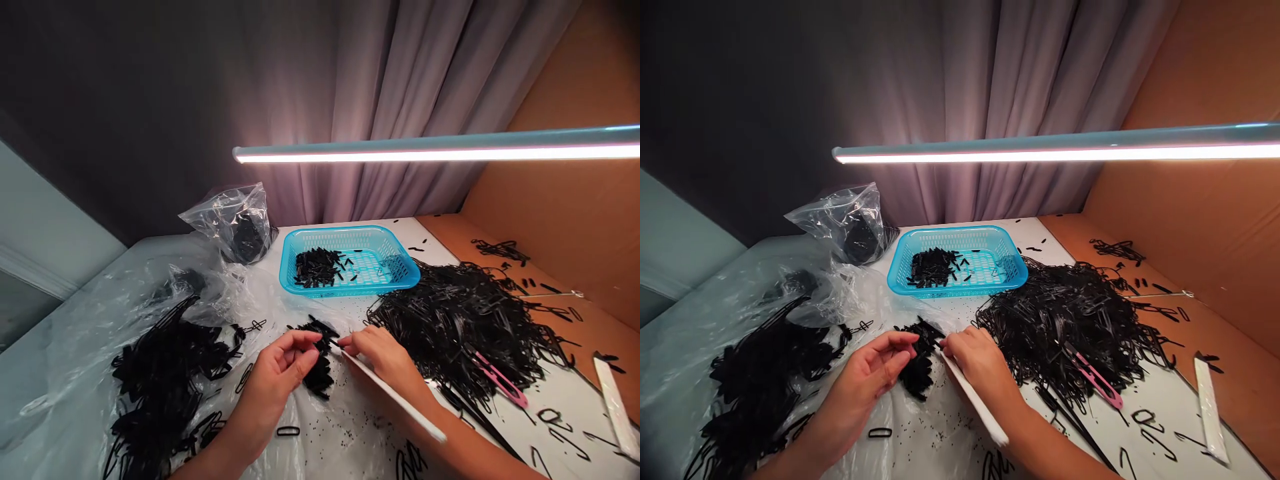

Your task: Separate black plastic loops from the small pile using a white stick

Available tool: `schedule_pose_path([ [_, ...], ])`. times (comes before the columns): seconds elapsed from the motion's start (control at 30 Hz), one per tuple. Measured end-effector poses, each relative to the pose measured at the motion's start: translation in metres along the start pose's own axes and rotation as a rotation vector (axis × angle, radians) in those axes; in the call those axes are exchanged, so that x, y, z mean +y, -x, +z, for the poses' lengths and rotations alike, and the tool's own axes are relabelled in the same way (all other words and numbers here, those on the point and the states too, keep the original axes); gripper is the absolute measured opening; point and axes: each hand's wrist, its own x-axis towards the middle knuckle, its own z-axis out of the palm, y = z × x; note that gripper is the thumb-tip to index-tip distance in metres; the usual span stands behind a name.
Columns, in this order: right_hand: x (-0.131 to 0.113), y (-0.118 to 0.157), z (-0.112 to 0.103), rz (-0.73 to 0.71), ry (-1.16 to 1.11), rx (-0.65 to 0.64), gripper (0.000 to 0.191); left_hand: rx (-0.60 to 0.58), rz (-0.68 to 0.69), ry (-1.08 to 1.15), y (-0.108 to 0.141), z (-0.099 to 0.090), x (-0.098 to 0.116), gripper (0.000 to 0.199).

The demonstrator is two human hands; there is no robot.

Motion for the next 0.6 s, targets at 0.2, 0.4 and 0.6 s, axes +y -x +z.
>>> schedule_pose_path([
  [0.2, -0.025, 0.009, -0.004, -0.344, -0.154, 0.196, 0.016, -0.023, 0.016, 0.183, 0.001, 0.004, -0.004, 0.022],
  [0.4, -0.037, 0.009, -0.008, -0.241, -0.476, 0.226, 0.015, -0.059, 0.004, 0.313, 0.004, 0.003, 0.001, 0.01],
  [0.6, -0.042, 0.003, -0.013, -0.241, -0.508, 0.202, 0.016, -0.109, 0.044, 0.34, 0.005, 0.007, 0.0, 0.01],
])
